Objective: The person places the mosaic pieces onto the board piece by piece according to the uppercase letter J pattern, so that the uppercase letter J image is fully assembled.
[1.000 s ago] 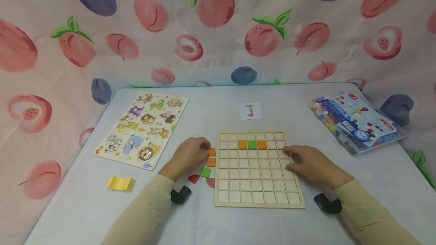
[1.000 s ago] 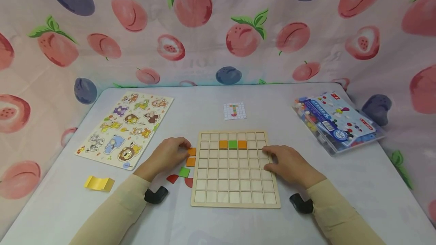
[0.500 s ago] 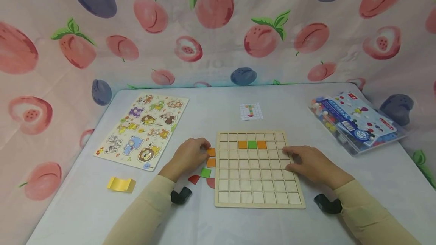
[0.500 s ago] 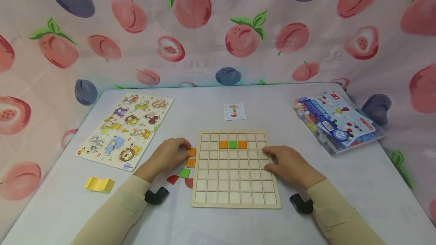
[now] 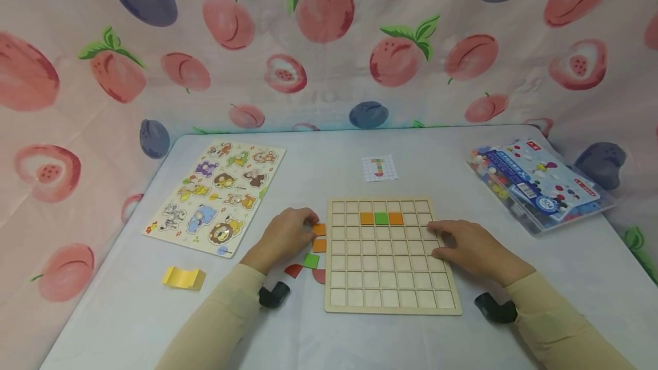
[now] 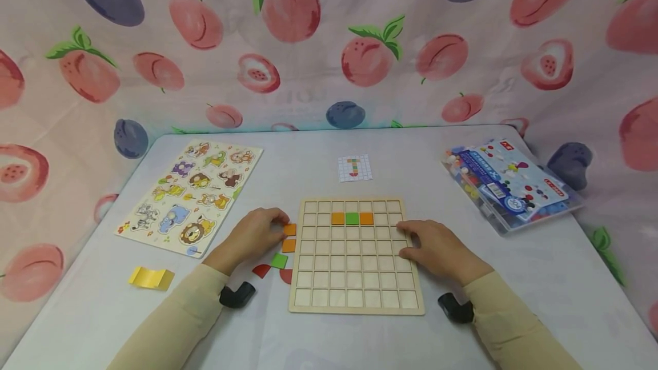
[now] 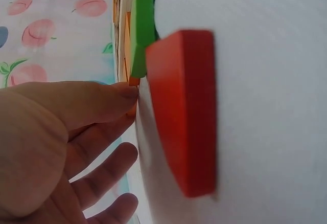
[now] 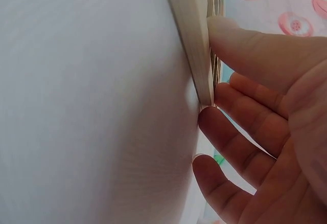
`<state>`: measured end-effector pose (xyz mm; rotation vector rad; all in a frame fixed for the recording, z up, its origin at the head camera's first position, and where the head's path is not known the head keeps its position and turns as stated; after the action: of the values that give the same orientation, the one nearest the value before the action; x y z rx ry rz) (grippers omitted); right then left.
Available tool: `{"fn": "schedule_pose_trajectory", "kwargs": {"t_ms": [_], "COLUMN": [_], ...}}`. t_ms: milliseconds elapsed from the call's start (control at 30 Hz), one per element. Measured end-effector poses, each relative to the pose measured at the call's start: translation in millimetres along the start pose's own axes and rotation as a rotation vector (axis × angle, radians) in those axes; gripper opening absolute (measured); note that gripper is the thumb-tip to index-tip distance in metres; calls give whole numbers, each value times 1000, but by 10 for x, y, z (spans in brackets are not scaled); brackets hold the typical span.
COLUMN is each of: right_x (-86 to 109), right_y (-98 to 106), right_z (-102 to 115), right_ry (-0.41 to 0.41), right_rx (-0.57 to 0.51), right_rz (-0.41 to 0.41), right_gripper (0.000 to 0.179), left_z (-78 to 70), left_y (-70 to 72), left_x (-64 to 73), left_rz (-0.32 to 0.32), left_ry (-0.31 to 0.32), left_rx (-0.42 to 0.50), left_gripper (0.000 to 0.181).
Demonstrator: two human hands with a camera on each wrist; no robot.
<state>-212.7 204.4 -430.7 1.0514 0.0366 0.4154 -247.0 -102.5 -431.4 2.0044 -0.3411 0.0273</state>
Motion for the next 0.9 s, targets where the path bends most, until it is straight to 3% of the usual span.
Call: {"fn": "schedule_pose_trajectory", "kwargs": {"t_ms": [300,900], "right_x": [6,0], "right_y": [9,6], "right_z": [11,20], "right_ry": [7,6], "right_rx": [-9,-3], "right_rz": [-2,1], "right_gripper": [55,56], "left_z": [-22,-188], "left_y": [84,228], "left_x": [1,55], "left_rz": [-43,-49], "left_ry": [-20,-42], "left_rx": [-18,21], "left_gripper": [26,25]}}
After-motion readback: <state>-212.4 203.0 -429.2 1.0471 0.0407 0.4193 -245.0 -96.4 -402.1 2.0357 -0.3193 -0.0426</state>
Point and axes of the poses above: each hand's wrist, its own x-axis away from the middle knuckle, its own y-axis out of the back of the hand, z = x × y, the point moved 10 cm from there along -x, towards the middle knuckle, and after that the axes turned 1 degree about -x, right-handed, at the moved point
